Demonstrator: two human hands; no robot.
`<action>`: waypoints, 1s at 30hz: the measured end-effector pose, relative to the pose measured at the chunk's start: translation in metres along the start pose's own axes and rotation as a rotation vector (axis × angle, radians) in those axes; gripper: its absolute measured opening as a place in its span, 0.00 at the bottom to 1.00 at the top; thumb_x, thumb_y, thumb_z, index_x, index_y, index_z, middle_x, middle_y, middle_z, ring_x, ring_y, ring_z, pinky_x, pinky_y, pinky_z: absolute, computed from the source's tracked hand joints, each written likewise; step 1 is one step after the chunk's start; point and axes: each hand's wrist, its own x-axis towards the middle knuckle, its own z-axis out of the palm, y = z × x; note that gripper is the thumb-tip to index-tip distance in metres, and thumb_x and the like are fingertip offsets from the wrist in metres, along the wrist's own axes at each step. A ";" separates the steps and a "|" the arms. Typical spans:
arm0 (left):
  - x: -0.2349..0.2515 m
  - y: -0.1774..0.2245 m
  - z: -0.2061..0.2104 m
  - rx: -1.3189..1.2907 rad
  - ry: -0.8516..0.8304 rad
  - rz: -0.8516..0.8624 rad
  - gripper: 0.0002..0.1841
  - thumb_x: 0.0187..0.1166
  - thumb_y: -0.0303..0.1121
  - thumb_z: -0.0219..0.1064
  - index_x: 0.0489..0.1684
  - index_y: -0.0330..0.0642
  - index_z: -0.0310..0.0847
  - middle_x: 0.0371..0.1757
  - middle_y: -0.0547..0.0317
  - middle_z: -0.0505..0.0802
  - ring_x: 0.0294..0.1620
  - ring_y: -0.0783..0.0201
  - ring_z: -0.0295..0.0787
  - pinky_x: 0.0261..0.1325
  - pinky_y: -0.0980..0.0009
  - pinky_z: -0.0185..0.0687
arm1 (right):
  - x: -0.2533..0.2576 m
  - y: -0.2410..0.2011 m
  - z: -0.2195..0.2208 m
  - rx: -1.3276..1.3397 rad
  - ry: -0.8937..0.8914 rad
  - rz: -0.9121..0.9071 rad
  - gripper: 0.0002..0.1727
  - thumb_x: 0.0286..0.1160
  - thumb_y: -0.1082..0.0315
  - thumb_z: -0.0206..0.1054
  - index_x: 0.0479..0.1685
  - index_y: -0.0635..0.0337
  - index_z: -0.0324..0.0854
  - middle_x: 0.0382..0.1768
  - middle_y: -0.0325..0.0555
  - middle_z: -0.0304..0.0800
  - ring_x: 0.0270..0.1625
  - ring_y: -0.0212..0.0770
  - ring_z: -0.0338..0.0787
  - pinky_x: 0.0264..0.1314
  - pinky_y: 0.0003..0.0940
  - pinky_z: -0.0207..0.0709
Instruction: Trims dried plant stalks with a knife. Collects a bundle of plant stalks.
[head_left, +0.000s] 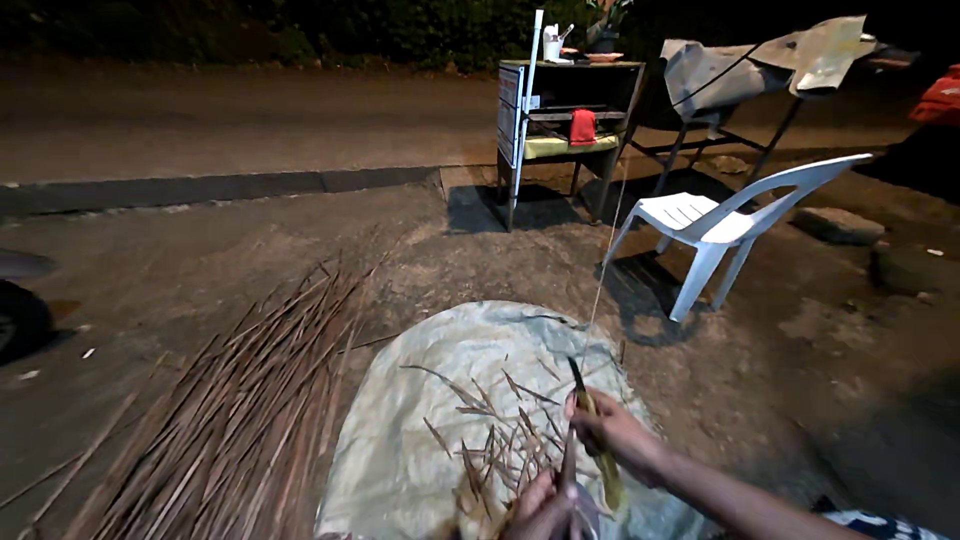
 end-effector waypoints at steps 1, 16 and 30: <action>0.000 0.003 0.000 -0.058 0.001 -0.018 0.15 0.94 0.34 0.39 0.54 0.37 0.72 0.26 0.66 0.87 0.24 0.72 0.84 0.34 0.74 0.86 | 0.001 -0.008 -0.003 -0.005 0.034 -0.022 0.02 0.88 0.73 0.54 0.49 0.59 0.71 0.22 0.32 0.73 0.20 0.26 0.73 0.26 0.23 0.71; -0.001 0.029 -0.029 0.305 0.370 0.395 0.21 0.75 0.27 0.71 0.66 0.26 0.79 0.58 0.51 0.90 0.46 0.73 0.90 0.54 0.74 0.87 | -0.006 -0.014 0.009 -0.656 -0.213 -0.319 0.11 0.76 0.70 0.71 0.40 0.74 0.87 0.47 0.59 0.84 0.50 0.44 0.83 0.57 0.35 0.77; -0.017 0.047 -0.047 0.305 0.063 0.383 0.14 0.87 0.32 0.59 0.47 0.30 0.88 0.38 0.62 0.97 0.32 0.72 0.95 0.41 0.73 0.93 | -0.003 -0.082 -0.037 -1.376 -0.382 -0.202 0.09 0.79 0.73 0.68 0.52 0.66 0.89 0.58 0.64 0.84 0.58 0.64 0.86 0.59 0.62 0.79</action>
